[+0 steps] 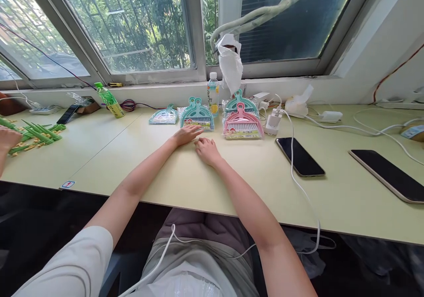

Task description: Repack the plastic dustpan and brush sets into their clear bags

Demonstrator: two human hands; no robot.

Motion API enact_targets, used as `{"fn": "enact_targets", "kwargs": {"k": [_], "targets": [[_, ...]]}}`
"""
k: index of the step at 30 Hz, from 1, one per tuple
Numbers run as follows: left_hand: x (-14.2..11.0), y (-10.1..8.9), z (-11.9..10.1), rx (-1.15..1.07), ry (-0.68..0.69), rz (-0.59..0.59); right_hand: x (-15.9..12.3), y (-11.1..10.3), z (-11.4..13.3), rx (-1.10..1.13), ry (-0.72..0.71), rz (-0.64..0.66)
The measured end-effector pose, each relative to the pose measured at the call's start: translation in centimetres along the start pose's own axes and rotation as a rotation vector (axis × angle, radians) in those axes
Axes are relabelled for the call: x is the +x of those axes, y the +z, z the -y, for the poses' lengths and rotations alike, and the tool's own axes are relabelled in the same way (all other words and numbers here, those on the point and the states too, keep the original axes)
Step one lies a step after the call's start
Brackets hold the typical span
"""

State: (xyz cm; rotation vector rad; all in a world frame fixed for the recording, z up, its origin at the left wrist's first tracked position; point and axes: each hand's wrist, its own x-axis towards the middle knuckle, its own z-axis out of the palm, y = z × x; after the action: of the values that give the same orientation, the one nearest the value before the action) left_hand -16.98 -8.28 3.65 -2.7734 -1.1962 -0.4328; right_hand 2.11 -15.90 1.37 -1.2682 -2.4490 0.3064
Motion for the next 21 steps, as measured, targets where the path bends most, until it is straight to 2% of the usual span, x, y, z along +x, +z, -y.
{"fn": "enact_targets", "kwargs": {"k": [2, 5, 10, 12, 15, 21], "targets": [[0.7, 0.2, -0.5, 0.008, 0.032, 0.014, 0.0, 0.0, 0.0, 0.003, 0.003, 0.0], [1.5, 0.5, -0.5, 0.02, -0.006, -0.055, 0.0, -0.1, 0.1, -0.001, 0.007, 0.005], [2.6, 1.1, 0.4, 0.068, -0.202, -0.054, -0.1, -0.4, 0.3, -0.008, 0.006, 0.019], [2.9, 1.4, 0.5, 0.06, -0.285, -0.098, -0.2, -0.5, 0.4, -0.003, 0.008, 0.023], [3.4, 1.7, 0.3, 0.014, -0.403, -0.166, -0.2, -0.6, 0.5, 0.002, 0.014, 0.028], [4.4, 2.3, -0.6, 0.019, -0.542, -0.203, -0.2, -0.7, 0.6, -0.004, 0.016, 0.036]]}}
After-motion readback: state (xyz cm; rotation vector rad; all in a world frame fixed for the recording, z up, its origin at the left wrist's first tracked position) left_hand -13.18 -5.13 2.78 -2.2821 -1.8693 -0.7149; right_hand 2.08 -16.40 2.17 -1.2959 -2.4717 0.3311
